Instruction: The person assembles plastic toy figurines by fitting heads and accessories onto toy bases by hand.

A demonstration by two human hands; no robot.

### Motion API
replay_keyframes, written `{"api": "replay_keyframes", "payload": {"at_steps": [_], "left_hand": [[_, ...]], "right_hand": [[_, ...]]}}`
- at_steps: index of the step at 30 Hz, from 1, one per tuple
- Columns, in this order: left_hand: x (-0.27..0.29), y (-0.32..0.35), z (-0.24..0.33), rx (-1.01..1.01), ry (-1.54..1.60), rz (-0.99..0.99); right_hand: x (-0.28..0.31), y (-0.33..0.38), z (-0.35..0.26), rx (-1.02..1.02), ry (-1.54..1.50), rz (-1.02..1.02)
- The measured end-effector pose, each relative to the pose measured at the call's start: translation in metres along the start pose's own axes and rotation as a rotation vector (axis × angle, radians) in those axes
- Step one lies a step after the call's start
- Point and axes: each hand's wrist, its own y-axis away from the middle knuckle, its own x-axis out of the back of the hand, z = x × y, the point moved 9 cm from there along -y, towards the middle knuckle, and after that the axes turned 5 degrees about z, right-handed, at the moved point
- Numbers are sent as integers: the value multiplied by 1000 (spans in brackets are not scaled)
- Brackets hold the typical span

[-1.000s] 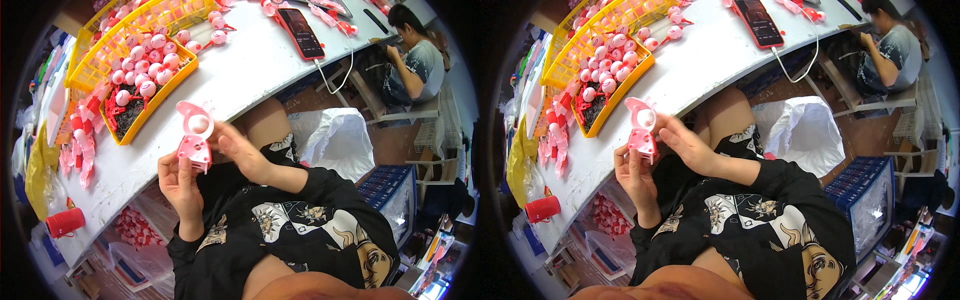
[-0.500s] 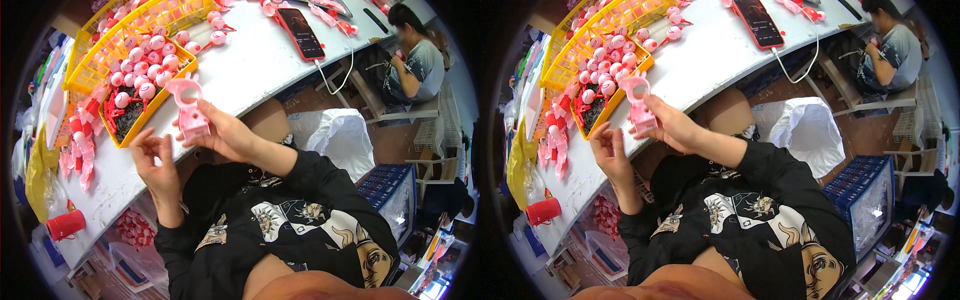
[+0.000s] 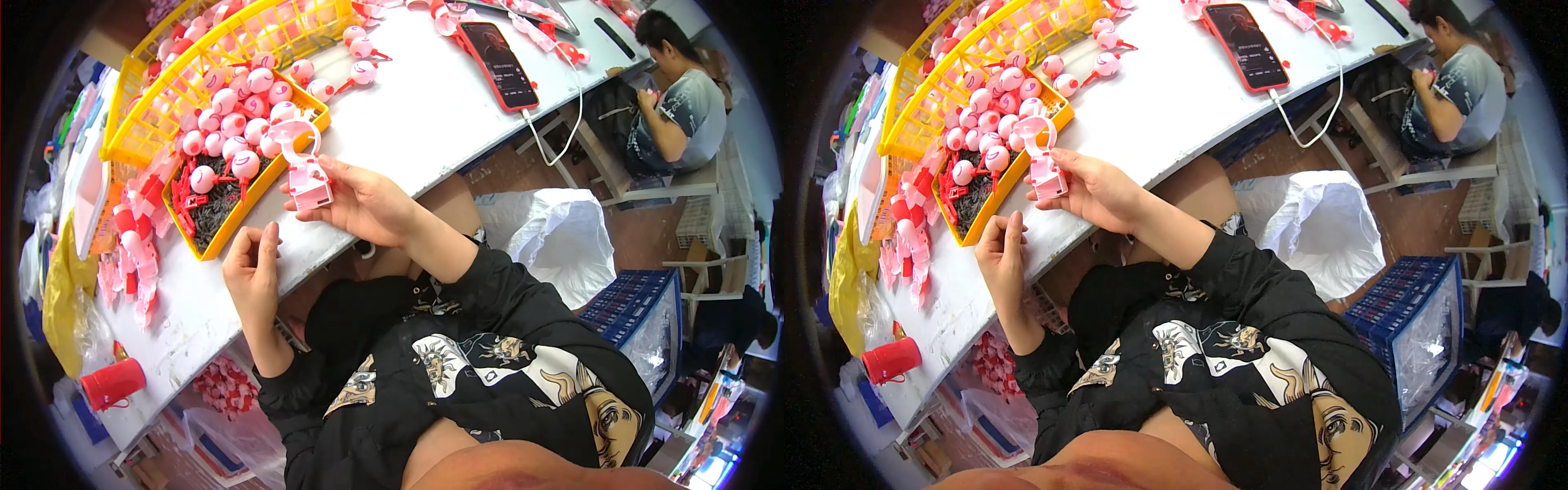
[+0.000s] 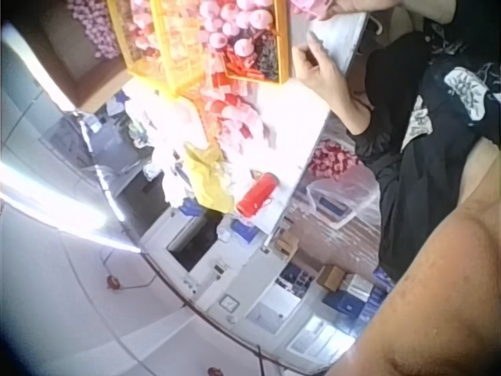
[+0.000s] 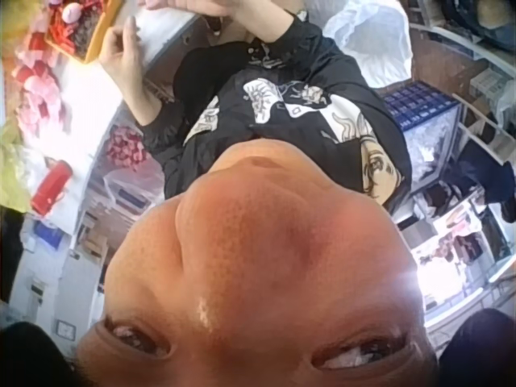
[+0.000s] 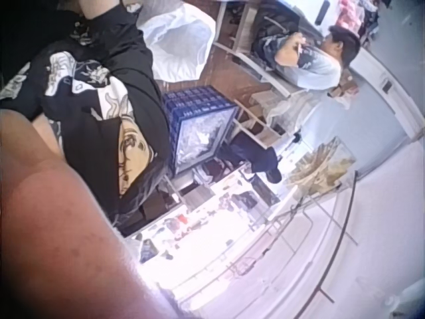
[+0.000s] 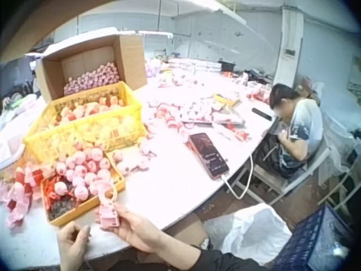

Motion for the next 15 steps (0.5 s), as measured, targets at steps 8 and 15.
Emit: {"api": "replay_keyframes", "payload": {"at_steps": [8, 15], "left_hand": [[0, 2, 1, -5, 42, 13], [1, 6, 9, -138, -122, 79]], "right_hand": [[-4, 10, -6, -2, -25, 38], [2, 8, -2, 9, 26, 1]]}}
